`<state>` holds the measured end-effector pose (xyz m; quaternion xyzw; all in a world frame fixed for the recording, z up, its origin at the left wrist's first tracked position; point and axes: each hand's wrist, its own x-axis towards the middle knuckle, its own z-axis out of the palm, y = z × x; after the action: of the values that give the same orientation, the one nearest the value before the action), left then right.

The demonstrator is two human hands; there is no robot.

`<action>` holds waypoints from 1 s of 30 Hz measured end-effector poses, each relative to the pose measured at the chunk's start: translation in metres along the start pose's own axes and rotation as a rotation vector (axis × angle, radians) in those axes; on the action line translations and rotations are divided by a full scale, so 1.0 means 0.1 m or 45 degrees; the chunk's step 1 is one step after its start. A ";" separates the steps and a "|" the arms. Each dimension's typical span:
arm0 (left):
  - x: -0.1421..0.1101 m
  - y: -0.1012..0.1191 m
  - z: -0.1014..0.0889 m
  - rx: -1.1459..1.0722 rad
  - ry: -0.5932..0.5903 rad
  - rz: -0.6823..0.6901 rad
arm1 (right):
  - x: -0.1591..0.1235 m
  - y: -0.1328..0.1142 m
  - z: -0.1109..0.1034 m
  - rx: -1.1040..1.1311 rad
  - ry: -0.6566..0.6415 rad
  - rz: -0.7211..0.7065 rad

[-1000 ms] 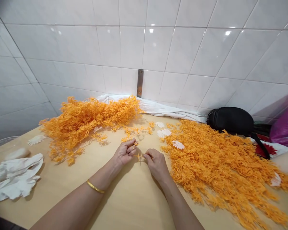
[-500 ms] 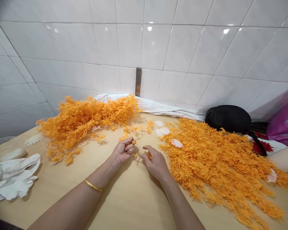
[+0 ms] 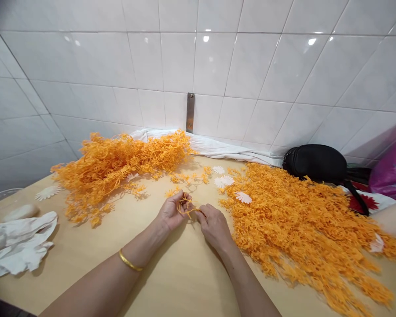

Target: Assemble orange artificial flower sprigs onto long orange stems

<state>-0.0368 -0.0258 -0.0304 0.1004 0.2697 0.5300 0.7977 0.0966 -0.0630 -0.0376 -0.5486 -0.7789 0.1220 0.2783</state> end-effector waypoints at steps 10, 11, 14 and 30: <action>-0.09 -0.08 0.13 0.267 -0.100 -0.209 | 0.05 -0.03 0.05 0.047 0.334 0.205; -0.10 -0.06 0.14 0.287 -0.117 -0.193 | 0.05 -0.05 0.05 0.061 0.355 0.233; -0.13 -0.03 0.17 0.283 -0.171 -0.181 | 0.07 -0.13 0.05 0.191 0.399 0.346; 0.01 0.05 0.01 0.071 -0.152 -0.167 | 0.15 -0.15 -0.33 0.086 0.040 0.288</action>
<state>-0.0402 -0.0222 -0.0279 0.1360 0.2421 0.4618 0.8424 0.1005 -0.0588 0.0011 -0.6251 -0.7031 0.1703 0.2931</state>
